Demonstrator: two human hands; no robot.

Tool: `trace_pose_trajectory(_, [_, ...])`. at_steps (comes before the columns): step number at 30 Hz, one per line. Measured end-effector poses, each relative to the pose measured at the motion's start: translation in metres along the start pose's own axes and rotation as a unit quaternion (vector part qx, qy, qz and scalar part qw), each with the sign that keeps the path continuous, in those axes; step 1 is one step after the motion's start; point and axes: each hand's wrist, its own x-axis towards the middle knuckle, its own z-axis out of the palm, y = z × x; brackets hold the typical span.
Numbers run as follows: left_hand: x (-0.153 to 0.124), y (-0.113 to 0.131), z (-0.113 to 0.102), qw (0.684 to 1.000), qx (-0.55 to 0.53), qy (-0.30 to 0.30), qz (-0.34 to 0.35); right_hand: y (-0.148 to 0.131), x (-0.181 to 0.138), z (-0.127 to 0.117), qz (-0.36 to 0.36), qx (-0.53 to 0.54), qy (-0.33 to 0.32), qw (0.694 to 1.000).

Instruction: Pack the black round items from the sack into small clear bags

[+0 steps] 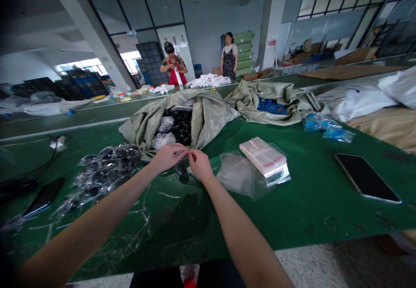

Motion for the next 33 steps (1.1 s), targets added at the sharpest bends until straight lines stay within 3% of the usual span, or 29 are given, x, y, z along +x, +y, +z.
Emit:
trace_pose_trajectory(5, [0.000,0.001,0.007,0.997,-0.055,0.026,-0.037,-0.002,0.001,0.001,-0.001,-0.007,0.003,1.000])
trace_pose_trajectory(10, [-0.001,-0.005,0.019,0.976,-0.136,0.093,-0.145,-0.002,-0.001,0.002,0.018,-0.007,0.016,1.000])
trace_pose_trajectory(13, [-0.001,-0.006,0.020,0.964,-0.159,0.125,-0.173,-0.001,-0.002,0.003,0.037,0.001,0.021,0.999])
trace_pose_trajectory(21, [-0.012,0.001,0.015,0.997,-0.040,0.058,-0.041,-0.001,-0.002,0.003,0.035,-0.017,0.005,0.999])
trace_pose_trajectory(28, [-0.009,-0.005,0.017,0.999,-0.015,0.045,-0.017,-0.006,-0.002,0.002,0.025,-0.031,-0.003,0.999])
trace_pose_trajectory(33, [-0.005,-0.005,0.018,0.994,-0.087,0.057,-0.033,-0.007,-0.002,0.002,0.023,-0.037,0.000,0.999])
